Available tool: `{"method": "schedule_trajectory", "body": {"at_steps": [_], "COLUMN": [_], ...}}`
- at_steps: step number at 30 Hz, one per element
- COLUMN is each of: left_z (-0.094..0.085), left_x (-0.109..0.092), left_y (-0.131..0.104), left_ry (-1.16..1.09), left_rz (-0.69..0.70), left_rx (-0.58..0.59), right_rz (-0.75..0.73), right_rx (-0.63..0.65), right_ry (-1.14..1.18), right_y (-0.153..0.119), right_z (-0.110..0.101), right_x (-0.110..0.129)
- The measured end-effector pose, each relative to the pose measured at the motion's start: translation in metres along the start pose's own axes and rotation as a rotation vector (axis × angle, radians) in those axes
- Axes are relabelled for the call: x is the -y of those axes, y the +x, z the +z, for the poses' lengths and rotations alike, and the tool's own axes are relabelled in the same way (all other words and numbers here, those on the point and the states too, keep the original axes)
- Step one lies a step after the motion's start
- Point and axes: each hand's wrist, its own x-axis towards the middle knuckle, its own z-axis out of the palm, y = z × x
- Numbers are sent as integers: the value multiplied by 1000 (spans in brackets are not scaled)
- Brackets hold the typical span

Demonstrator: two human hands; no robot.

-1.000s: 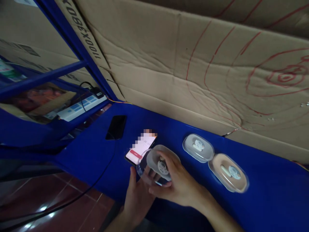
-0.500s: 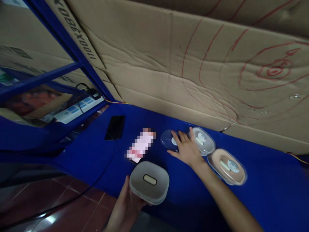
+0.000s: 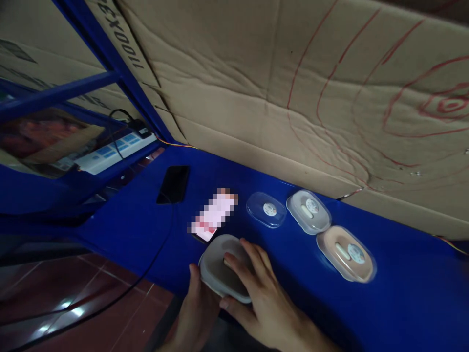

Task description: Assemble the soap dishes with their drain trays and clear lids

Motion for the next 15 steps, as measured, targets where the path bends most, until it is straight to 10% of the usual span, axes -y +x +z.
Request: {"method": "schedule_trajectory", "body": {"at_steps": [10,15], "left_z": [-62,-62], "left_x": [26,14], "left_y": [-1,-5], "left_ry": [87,92], "left_rz": [137,100], "left_rx": [157,106], "right_rz": [-2,50], "right_rx": [19,-117], "right_ry": [156,193], "right_y": [-12,-11], "right_z": [10,3], "right_x": [3,-13]}}
